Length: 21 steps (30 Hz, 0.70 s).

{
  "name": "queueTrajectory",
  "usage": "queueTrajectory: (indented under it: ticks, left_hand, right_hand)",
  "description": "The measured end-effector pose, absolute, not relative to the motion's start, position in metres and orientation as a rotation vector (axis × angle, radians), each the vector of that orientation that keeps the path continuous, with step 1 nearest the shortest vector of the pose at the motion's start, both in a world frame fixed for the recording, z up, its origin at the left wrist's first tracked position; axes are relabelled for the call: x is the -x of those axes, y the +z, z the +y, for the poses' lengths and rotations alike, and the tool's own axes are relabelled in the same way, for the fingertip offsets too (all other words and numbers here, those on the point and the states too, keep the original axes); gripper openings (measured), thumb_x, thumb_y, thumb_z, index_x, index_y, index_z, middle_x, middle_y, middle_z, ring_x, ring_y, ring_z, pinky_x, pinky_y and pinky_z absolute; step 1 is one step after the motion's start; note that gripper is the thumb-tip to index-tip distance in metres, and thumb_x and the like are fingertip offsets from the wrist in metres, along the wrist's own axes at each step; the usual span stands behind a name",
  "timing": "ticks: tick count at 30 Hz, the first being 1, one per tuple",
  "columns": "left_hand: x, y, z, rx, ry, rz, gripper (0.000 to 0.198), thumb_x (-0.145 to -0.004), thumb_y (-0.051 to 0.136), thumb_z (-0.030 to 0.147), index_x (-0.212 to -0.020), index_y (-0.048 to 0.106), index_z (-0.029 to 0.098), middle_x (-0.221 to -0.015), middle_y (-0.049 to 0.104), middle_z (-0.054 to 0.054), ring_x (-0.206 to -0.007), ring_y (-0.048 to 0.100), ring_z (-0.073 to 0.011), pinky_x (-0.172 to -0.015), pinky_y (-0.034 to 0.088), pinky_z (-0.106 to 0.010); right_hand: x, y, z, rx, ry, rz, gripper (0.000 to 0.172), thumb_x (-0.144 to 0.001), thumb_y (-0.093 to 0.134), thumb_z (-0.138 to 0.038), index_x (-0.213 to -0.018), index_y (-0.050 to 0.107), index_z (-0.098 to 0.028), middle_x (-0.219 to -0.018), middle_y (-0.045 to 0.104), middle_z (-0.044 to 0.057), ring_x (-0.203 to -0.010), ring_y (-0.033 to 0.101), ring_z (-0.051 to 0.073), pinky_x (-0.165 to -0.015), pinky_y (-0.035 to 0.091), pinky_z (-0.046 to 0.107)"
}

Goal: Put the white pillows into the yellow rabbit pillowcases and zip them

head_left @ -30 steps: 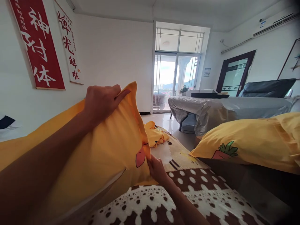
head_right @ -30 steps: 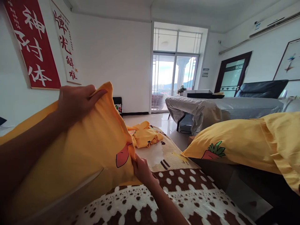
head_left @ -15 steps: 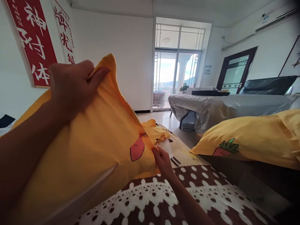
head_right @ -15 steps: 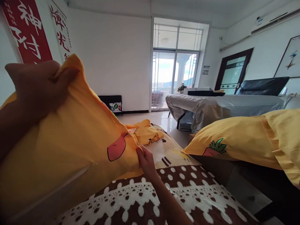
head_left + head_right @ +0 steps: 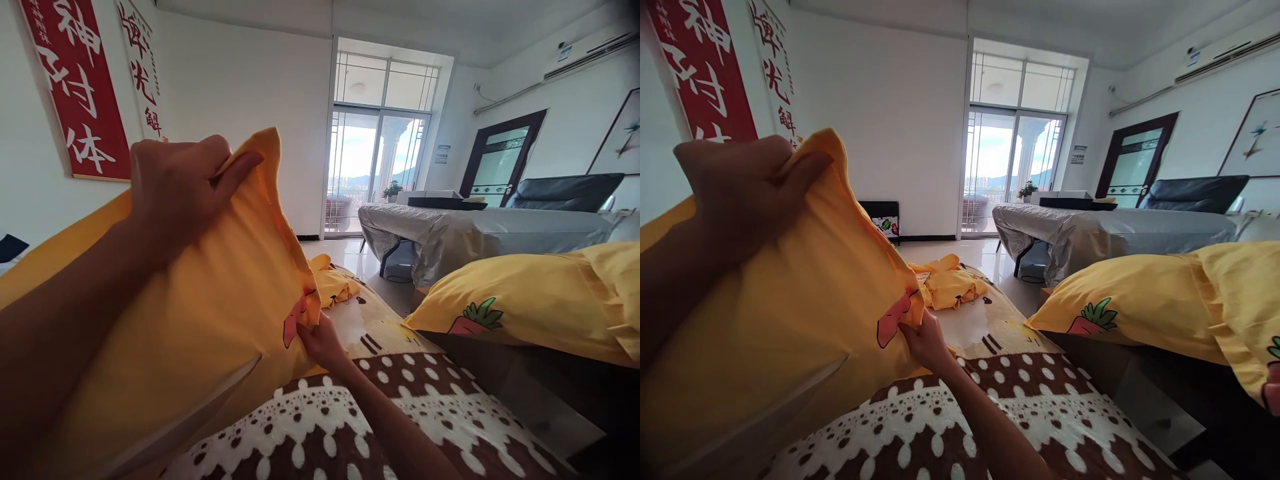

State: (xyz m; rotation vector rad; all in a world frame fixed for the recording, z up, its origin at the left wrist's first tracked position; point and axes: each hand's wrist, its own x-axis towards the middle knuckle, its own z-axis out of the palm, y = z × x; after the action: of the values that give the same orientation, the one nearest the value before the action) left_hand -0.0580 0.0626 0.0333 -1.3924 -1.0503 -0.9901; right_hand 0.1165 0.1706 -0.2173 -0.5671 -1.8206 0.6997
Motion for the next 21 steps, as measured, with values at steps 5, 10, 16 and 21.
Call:
queueTrajectory:
  ticks: [5,10,16,21]
  left_hand:
    - [0.062,0.034,0.063,1.405,-0.990,-1.095,0.058,-0.088,0.039,0.059,-0.050,0.019,0.020,-0.044,0.018,0.007,-0.045,0.016,-0.0068,-0.053,0.016,-0.029]
    - [0.059,0.035,0.063,1.530,-1.099,-1.162,0.054,-0.088,0.048,0.045,-0.053,0.018,0.019,-0.048,0.016,0.007,-0.051,0.014,-0.0066,-0.054,0.020,-0.027]
    - [0.025,0.021,0.079,1.847,-1.239,-1.212,0.044,-0.087,0.047,0.036,-0.054,0.024,0.019,-0.051,0.024,0.005,-0.050,0.023,-0.0080,-0.051,0.024,-0.026]
    - [0.017,0.003,0.083,1.949,-1.162,-1.220,0.026,-0.084,0.050,0.046,-0.091,0.055,0.021,-0.076,0.061,0.000,-0.063,0.052,-0.0131,-0.062,0.040,-0.026]
  right_hand:
    - [-0.114,-0.247,0.194,0.737,0.341,-1.802,0.038,-0.086,0.044,-0.046,-0.059,0.052,-0.020,-0.051,0.053,0.002,-0.049,0.044,0.013,-0.052,0.038,0.025]
    - [-0.141,-0.229,0.200,0.658,0.274,-1.871,0.040,-0.089,0.042,-0.047,-0.064,0.056,-0.019,-0.072,0.061,0.006,-0.072,0.054,0.017,-0.070,0.042,0.029]
    - [-0.128,-0.161,0.162,0.413,0.771,-1.708,0.051,-0.083,0.049,-0.056,-0.119,0.054,-0.020,-0.106,0.064,0.007,-0.093,0.060,0.020,-0.075,0.049,0.029]
    - [-0.094,-0.161,0.153,0.699,0.636,-1.522,0.042,-0.082,0.048,-0.053,-0.068,0.059,-0.015,-0.064,0.060,0.004,-0.062,0.051,0.015,-0.058,0.043,0.027]
